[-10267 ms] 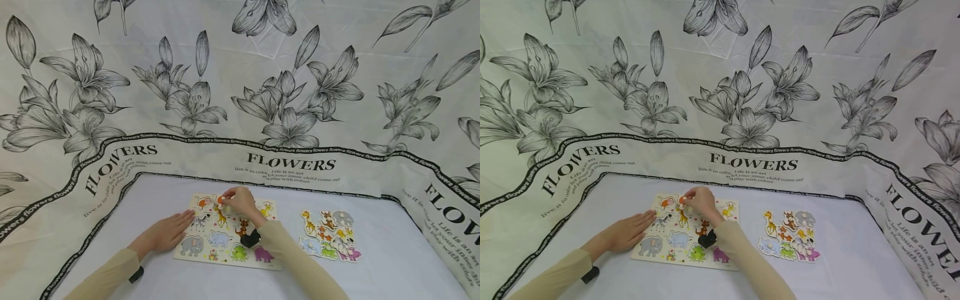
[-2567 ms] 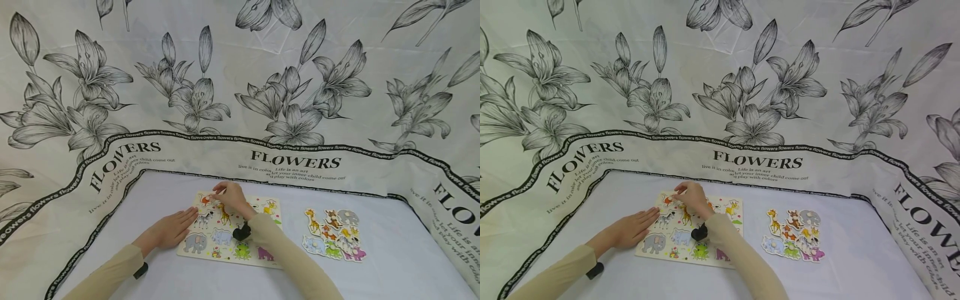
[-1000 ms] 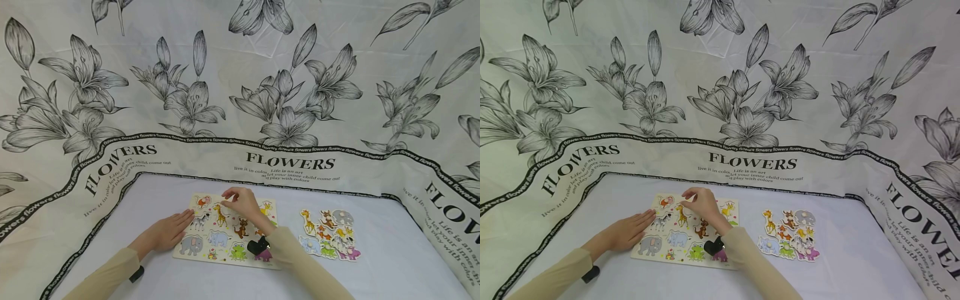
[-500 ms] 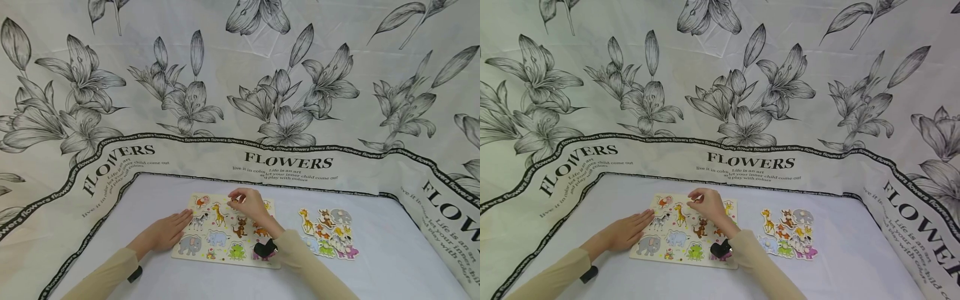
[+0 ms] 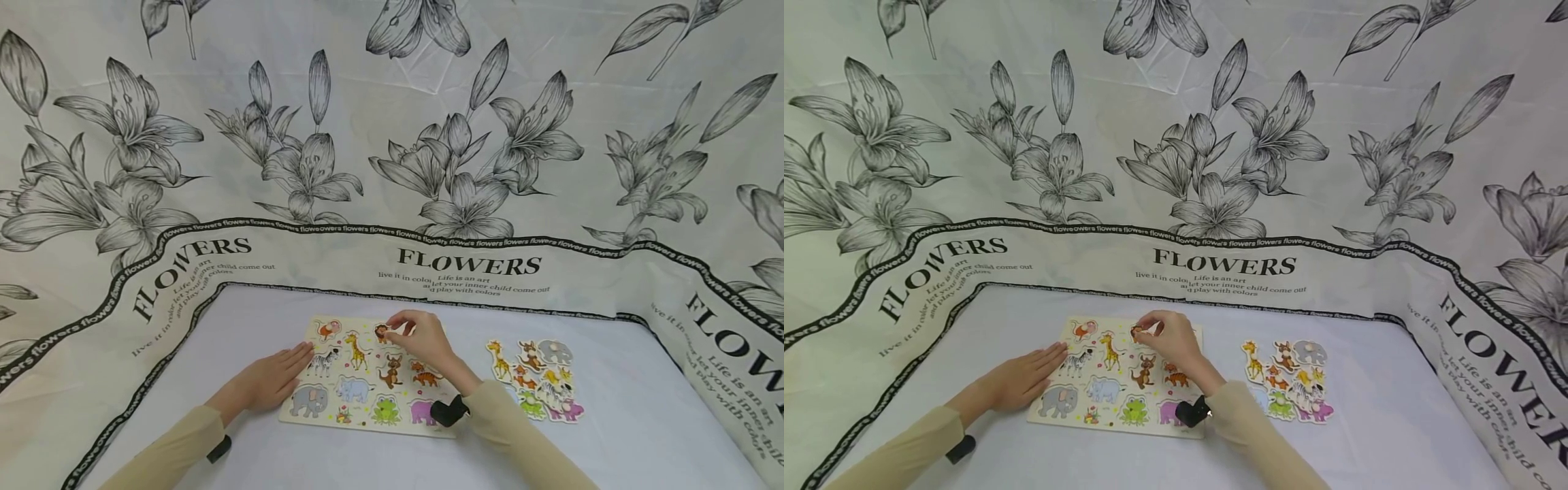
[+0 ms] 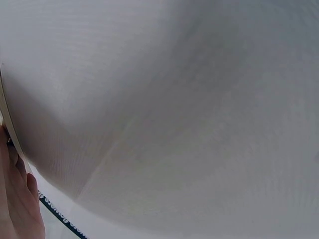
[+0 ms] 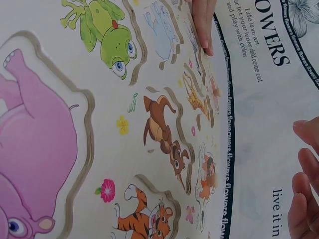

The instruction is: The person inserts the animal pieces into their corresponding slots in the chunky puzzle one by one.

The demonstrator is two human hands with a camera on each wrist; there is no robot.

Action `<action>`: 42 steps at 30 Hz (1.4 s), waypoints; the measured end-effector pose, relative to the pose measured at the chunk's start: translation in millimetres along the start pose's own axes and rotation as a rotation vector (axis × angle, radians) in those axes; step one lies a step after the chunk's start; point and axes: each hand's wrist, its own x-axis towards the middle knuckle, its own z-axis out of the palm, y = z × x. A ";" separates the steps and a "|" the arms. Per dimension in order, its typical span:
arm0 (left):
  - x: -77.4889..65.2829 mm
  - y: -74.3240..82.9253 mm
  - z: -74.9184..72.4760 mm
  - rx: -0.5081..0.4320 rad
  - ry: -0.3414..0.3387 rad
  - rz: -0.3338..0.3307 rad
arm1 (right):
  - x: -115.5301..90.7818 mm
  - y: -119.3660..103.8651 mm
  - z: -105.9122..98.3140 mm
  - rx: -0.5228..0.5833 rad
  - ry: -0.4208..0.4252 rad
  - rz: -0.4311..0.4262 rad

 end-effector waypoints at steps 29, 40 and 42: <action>-0.4 -1.3 1.9 -0.007 0.014 0.004 | -30.7 32.9 -32.3 -0.071 0.032 0.040; -1.7 0.7 -0.1 -0.003 0.002 -0.002 | -43.1 44.2 -44.7 -0.117 0.065 0.073; -1.9 0.8 -0.3 -0.001 0.006 0.000 | -45.1 46.3 -47.1 -0.116 0.067 0.079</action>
